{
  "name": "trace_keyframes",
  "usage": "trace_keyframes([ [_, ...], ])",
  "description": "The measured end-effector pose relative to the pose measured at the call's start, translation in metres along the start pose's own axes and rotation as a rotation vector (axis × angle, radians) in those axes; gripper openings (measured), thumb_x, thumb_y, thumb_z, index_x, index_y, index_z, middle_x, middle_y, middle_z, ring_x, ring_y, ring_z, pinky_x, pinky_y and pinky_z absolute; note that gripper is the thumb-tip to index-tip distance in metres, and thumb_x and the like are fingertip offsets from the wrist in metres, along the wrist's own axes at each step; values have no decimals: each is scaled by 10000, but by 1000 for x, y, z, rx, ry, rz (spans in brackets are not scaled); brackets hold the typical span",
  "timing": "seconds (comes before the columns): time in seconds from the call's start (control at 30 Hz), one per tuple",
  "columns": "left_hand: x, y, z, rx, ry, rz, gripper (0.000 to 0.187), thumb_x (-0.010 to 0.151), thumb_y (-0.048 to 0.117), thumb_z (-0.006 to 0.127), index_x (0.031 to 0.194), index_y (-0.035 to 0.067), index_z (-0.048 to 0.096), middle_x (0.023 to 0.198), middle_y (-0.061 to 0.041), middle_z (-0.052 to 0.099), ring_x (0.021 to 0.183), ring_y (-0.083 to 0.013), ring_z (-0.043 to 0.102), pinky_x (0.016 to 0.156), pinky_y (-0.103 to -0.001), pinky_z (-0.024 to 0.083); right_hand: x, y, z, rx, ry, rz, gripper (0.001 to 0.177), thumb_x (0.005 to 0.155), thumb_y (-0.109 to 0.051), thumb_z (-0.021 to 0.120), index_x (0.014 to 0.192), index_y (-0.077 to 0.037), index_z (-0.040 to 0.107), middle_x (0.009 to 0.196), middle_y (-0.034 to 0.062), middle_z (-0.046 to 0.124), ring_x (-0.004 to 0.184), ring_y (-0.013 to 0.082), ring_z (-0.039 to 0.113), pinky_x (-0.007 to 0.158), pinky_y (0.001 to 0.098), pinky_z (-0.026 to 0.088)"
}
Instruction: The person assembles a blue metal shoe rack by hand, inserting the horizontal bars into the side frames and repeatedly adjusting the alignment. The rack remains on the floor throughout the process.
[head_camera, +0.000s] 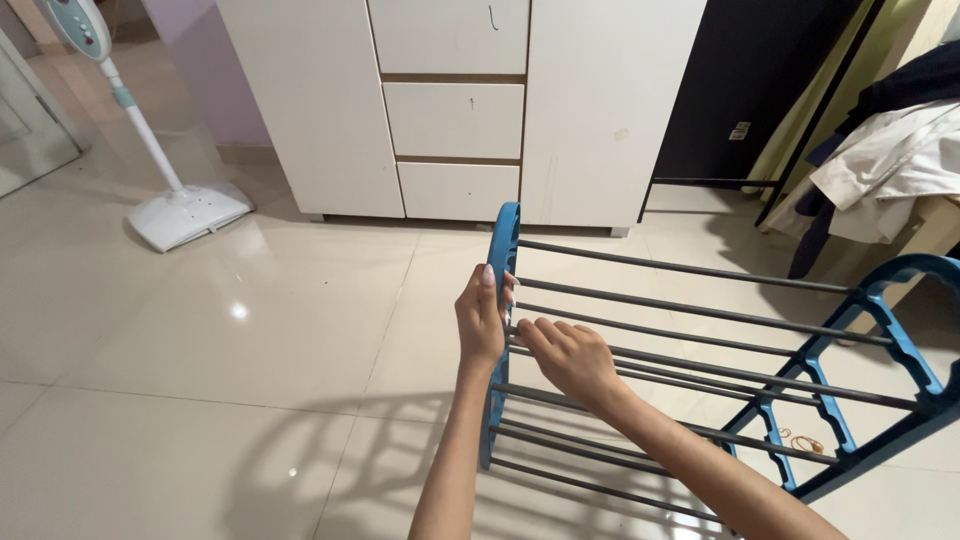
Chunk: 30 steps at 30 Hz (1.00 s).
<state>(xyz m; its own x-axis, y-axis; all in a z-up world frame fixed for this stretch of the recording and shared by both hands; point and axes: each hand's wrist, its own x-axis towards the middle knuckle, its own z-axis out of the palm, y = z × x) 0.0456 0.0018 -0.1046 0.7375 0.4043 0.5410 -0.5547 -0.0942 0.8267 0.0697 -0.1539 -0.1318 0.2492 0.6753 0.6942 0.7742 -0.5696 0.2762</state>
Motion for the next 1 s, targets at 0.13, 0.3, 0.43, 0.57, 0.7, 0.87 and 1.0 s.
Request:
trace_keyframes([
  [0.13,1,-2,-1,-45,1,12,542,1105,486,347,899,73,630,666,37,539,540,-26,453,497,-193,386,-2,-1,-1,-73,-17,-57,196,937,-207,666,1086,-84,630,780,-13,644,616,98,646,505,264,492],
  [0.3,1,-4,-2,-34,-4,38,539,1111,474,351,897,69,634,662,30,541,546,-30,466,505,-194,394,-5,5,2,23,-61,-66,224,945,-177,646,1135,-65,607,814,10,636,676,126,670,532,282,520],
  [0.43,2,-3,-2,-66,-15,64,532,1121,464,352,909,69,639,671,31,536,569,-28,477,528,-193,406,-2,7,1,51,-106,-44,184,963,-190,644,1097,-69,613,809,16,649,655,140,683,492,298,519],
  [0.57,2,-7,-3,-53,-11,53,507,1120,445,363,910,71,632,665,36,539,553,-28,469,510,-201,393,1,7,-3,92,-124,-33,187,977,-195,643,1102,-61,605,836,28,656,683,162,695,504,312,526],
  [0.7,4,-19,-3,6,14,31,467,1107,412,386,901,90,654,624,40,557,499,-29,463,452,-211,372,-3,9,-12,140,-177,-60,327,921,-116,619,1231,-20,580,944,62,664,822,201,723,588,326,570],
  [0.87,14,-40,-27,106,108,92,452,1115,397,406,911,86,662,638,35,566,525,-37,487,463,-213,370,-40,45,-32,11,-206,-105,419,877,-126,610,1286,-39,581,1095,87,706,860,228,739,613,325,590],
  [1.0,32,-46,-69,202,186,172,492,1138,418,374,917,74,649,685,39,594,599,-43,545,542,-220,441,-82,91,-56,-23,-224,-76,241,964,-198,642,1158,-56,622,950,52,714,813,186,724,622,322,571],
])
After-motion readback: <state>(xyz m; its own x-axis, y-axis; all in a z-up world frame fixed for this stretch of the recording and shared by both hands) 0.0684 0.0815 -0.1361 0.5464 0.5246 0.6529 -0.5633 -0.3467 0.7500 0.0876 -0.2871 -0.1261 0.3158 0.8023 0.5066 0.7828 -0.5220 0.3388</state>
